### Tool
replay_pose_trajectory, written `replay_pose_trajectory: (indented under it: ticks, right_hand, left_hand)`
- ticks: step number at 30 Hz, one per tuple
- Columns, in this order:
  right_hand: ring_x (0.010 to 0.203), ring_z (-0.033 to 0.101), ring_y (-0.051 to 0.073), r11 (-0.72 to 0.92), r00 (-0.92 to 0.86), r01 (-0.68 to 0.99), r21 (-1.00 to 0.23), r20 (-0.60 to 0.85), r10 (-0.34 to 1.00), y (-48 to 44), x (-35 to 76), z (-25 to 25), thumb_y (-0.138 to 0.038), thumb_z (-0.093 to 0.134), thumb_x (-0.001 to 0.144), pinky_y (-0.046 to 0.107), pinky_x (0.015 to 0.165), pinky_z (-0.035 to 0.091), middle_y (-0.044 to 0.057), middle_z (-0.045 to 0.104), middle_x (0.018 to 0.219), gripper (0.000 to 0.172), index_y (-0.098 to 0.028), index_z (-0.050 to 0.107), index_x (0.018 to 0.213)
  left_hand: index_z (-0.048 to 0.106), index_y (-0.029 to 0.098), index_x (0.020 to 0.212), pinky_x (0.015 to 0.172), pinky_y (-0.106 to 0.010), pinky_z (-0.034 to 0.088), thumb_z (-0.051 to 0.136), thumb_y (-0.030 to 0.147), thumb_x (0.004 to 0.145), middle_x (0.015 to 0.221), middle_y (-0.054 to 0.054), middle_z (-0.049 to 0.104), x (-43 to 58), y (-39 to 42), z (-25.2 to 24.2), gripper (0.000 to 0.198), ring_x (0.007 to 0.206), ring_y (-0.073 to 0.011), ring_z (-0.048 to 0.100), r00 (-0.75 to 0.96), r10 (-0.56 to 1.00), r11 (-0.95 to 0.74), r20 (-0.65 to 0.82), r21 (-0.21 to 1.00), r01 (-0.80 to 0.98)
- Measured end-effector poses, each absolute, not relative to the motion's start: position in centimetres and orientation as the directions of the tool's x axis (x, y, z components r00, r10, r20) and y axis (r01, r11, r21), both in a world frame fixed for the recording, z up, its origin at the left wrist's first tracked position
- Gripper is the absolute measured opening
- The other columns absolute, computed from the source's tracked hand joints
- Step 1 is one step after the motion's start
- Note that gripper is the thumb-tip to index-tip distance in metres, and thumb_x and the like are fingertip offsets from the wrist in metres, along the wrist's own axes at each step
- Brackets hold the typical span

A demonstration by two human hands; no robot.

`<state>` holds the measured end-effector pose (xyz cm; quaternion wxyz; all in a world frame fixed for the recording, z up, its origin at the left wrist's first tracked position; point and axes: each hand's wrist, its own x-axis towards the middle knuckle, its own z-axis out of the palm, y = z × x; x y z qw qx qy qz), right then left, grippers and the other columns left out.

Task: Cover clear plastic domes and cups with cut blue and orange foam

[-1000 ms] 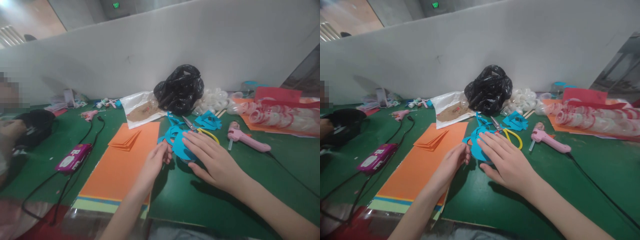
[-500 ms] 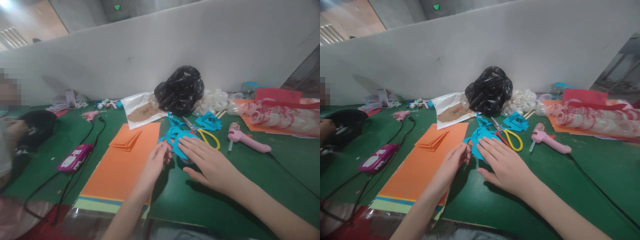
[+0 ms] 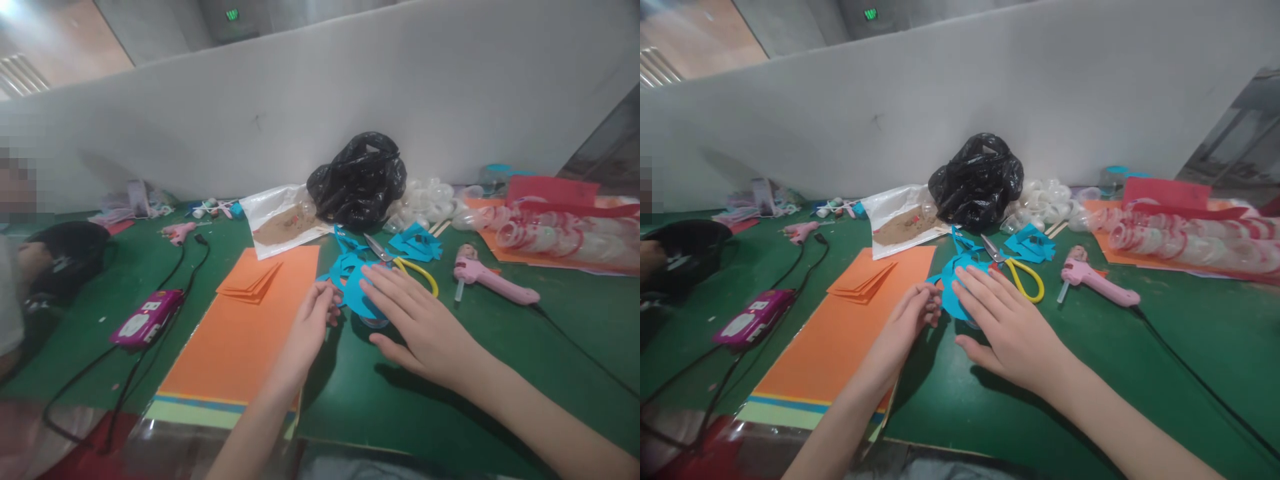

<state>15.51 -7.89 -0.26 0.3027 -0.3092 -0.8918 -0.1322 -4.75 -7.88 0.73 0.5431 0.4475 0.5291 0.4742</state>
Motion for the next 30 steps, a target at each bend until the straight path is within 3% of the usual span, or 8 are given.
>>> replay_pose_trajectory:
  ticks: [3, 6, 10, 13, 16, 20, 26, 30]
  right_hand:
    - [0.144, 0.050, 0.029, 0.796, -0.659, 0.605, 0.035, 0.583, 0.476, -7.9, 15.7, -0.1, -0.034, 0.047, 0.104, 0.051, 0.118, 0.044, 0.016, 0.058, 0.151, 0.050, -0.008, 0.051, 0.146]
    - [0.143, 0.050, 0.029, 0.770, -0.559, 0.637, -0.032, 0.669, 0.490, -7.8, 16.2, 0.1, -0.034, 0.043, 0.105, 0.050, 0.116, 0.045, 0.020, 0.059, 0.150, 0.050, -0.008, 0.049, 0.147]
    - [0.129, 0.062, 0.028, 0.589, -0.217, 0.758, -0.279, 0.744, 0.632, -7.3, 17.1, 0.4, -0.028, 0.038, 0.106, 0.047, 0.107, 0.051, 0.017, 0.068, 0.135, 0.040, -0.016, 0.056, 0.139]
    - [0.116, 0.069, 0.028, 0.433, -0.006, 0.760, -0.485, 0.660, 0.751, -6.8, 17.5, 0.5, -0.033, 0.034, 0.107, 0.046, 0.099, 0.056, 0.014, 0.074, 0.122, 0.038, -0.019, 0.062, 0.128]
    - [0.107, 0.073, 0.028, 0.321, 0.110, 0.735, -0.597, 0.572, 0.813, -6.3, 17.8, 0.5, -0.039, 0.034, 0.106, 0.045, 0.093, 0.057, 0.013, 0.077, 0.112, 0.039, -0.020, 0.065, 0.121]
    - [0.105, 0.073, 0.029, 0.299, 0.071, 0.800, -0.520, 0.578, 0.813, -5.4, 18.2, -0.4, -0.034, 0.038, 0.103, 0.045, 0.091, 0.057, 0.014, 0.076, 0.113, 0.035, -0.019, 0.066, 0.116]
    - [0.105, 0.069, 0.032, 0.422, -0.243, 0.879, -0.223, 0.552, 0.798, -4.8, 18.2, -2.1, -0.023, 0.034, 0.102, 0.046, 0.089, 0.056, 0.017, 0.073, 0.113, 0.036, -0.017, 0.066, 0.116]
    - [0.104, 0.067, 0.033, 0.330, -0.235, 0.930, -0.160, 0.432, 0.871, -4.9, 17.1, -2.4, -0.024, 0.038, 0.103, 0.046, 0.089, 0.053, 0.019, 0.071, 0.115, 0.033, -0.012, 0.063, 0.122]
  left_hand:
    - [0.060, 0.019, 0.097, 0.073, -0.024, 0.046, 0.056, 0.046, 0.093, 0.093, -0.003, 0.060, -4.7, -7.8, 0.6, 0.027, 0.083, -0.0137, 0.057, -0.014, 0.988, 0.152, -0.153, 0.988, -0.039]
    - [0.060, 0.019, 0.101, 0.069, -0.024, 0.049, 0.059, 0.049, 0.091, 0.100, -0.005, 0.062, -4.6, -7.6, 0.8, 0.031, 0.082, -0.0135, 0.060, -0.001, 0.988, 0.153, -0.153, 0.987, -0.054]
    - [0.057, 0.018, 0.109, 0.060, -0.024, 0.052, 0.062, 0.050, 0.090, 0.096, -0.006, 0.063, -4.2, -7.3, 1.6, 0.037, 0.076, -0.0145, 0.065, 0.040, 0.973, 0.228, -0.227, 0.973, -0.043]
    - [0.051, 0.017, 0.120, 0.055, -0.026, 0.056, 0.058, 0.050, 0.094, 0.088, -0.006, 0.062, -3.8, -7.2, 2.5, 0.043, 0.073, -0.0175, 0.068, 0.105, 0.944, 0.318, -0.313, 0.948, -0.026]
    - [0.047, 0.017, 0.127, 0.053, -0.028, 0.060, 0.059, 0.050, 0.094, 0.101, -0.010, 0.063, -3.3, -7.1, 3.5, 0.048, 0.074, -0.0180, 0.070, 0.149, 0.922, 0.362, -0.357, 0.932, -0.009]
    - [0.045, 0.017, 0.135, 0.046, -0.025, 0.057, 0.063, 0.044, 0.094, 0.124, -0.017, 0.061, -2.6, -6.7, 4.1, 0.053, 0.074, -0.0185, 0.072, 0.178, 0.895, 0.404, -0.410, 0.912, 0.068]
    - [0.051, 0.016, 0.135, 0.058, -0.031, 0.065, 0.072, 0.036, 0.087, 0.131, -0.019, 0.060, -3.4, -5.5, 4.0, 0.056, 0.092, -0.0234, 0.070, 0.239, 0.914, 0.331, -0.327, 0.943, 0.024]
    - [0.058, 0.015, 0.126, 0.057, -0.030, 0.063, 0.073, 0.037, 0.087, 0.130, -0.019, 0.062, -4.5, -5.0, 4.4, 0.047, 0.094, -0.0244, 0.070, 0.216, 0.936, 0.291, -0.279, 0.956, -0.025]
